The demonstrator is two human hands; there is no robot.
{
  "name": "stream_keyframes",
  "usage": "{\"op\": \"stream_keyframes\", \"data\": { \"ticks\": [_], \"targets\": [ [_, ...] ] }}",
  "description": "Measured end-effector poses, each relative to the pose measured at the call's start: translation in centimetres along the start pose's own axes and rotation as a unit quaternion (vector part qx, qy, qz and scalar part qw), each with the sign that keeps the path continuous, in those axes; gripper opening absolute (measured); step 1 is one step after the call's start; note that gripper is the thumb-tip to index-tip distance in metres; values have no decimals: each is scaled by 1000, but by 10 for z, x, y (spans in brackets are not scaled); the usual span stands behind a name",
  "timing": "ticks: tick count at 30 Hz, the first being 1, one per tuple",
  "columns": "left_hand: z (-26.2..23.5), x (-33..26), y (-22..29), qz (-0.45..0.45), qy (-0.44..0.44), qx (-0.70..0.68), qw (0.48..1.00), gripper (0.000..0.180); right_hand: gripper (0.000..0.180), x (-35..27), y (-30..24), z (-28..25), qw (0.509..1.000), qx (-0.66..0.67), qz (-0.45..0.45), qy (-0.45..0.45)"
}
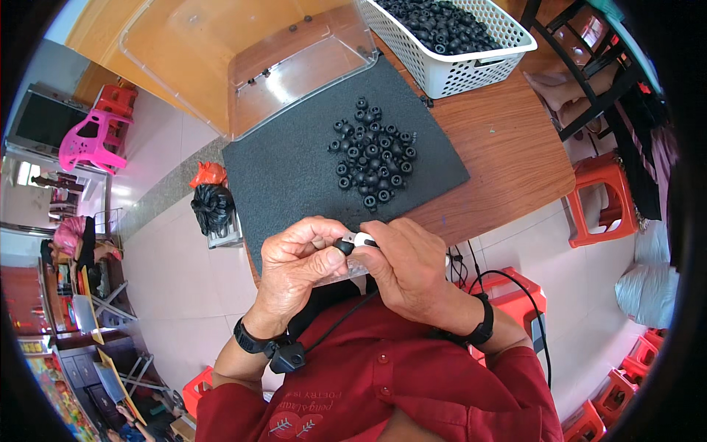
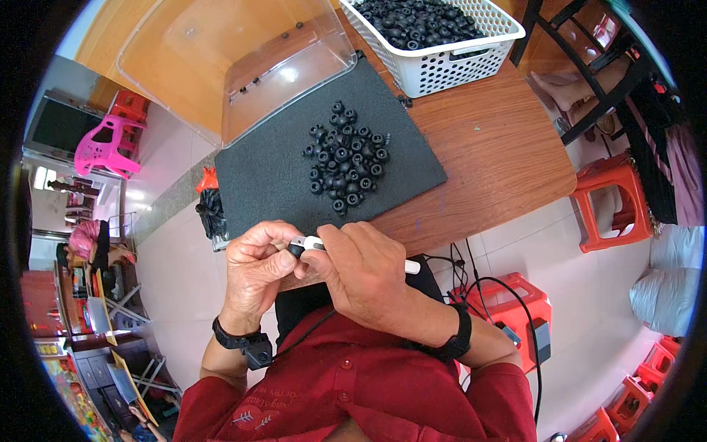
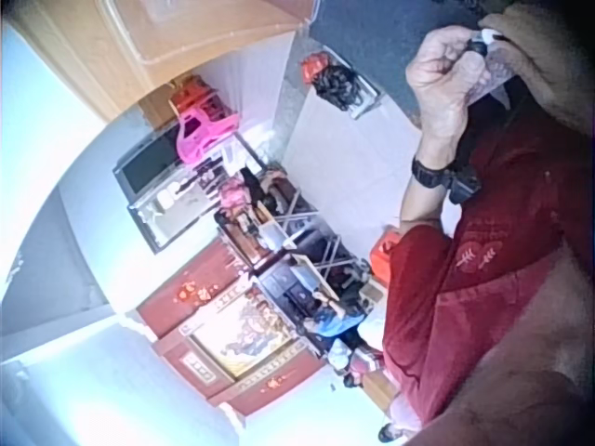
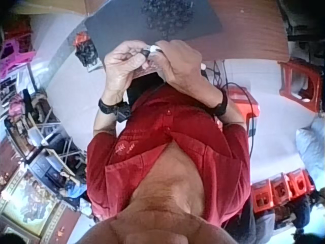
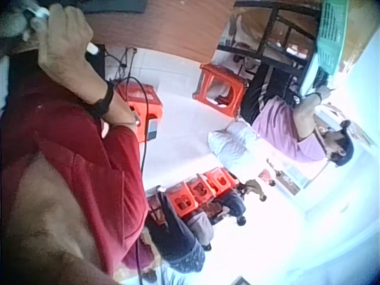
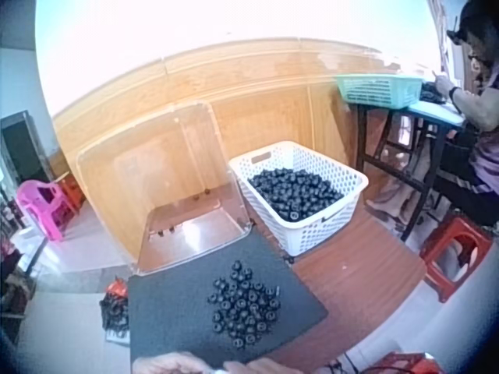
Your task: Assembling small black rubber rings into a plastic housing component using a specialized insertion tool.
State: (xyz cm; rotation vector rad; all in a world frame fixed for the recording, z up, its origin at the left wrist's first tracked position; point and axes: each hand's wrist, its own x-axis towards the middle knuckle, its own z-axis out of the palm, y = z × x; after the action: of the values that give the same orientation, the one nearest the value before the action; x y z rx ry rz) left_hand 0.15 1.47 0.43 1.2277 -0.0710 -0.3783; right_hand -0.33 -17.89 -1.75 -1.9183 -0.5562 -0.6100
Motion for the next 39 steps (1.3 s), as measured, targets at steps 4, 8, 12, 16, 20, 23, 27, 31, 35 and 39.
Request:
{"op": "stream_keyframes", "data": {
  "ticks": [4,8,12,16,20,23,27,31,35,39],
  "targets": [
    [-1,-2,-2,-9,4,-4,1000,26,21,-3,1,2,1000,-15,-9,2],
    [0,-2,-4,-13,8,-17,1000,26,21,-5,2,3,1000,-17,-8,0],
    [-1,-3,-6,-9,11,-23,1000,26,21,-6,2,4,1000,-21,-8,1],
    [0,-2,-7,-12,16,-27,999,27,21,-6,2,3,1000,-25,-10,-3],
    [0,-3,-8,-17,22,-39,999,27,25,-7,2,5,999,-36,-13,3],
    [0,-3,-9,-13,30,-45,998,28,31,-6,0,6,999,-47,-20,11],
    [2,-5,-8,-5,38,-48,998,28,33,-4,-1,5,997,-68,-37,10],
    [2,-7,-9,0,36,-57,998,27,32,-4,-2,3,994,-95,-59,7],
    [3,-7,-12,10,44,-56,997,27,33,-3,-1,4,989,-119,-86,18],
    [2,-8,-14,11,51,-72,996,28,33,-3,-1,5,988,-132,-81,3]
  ]
}}
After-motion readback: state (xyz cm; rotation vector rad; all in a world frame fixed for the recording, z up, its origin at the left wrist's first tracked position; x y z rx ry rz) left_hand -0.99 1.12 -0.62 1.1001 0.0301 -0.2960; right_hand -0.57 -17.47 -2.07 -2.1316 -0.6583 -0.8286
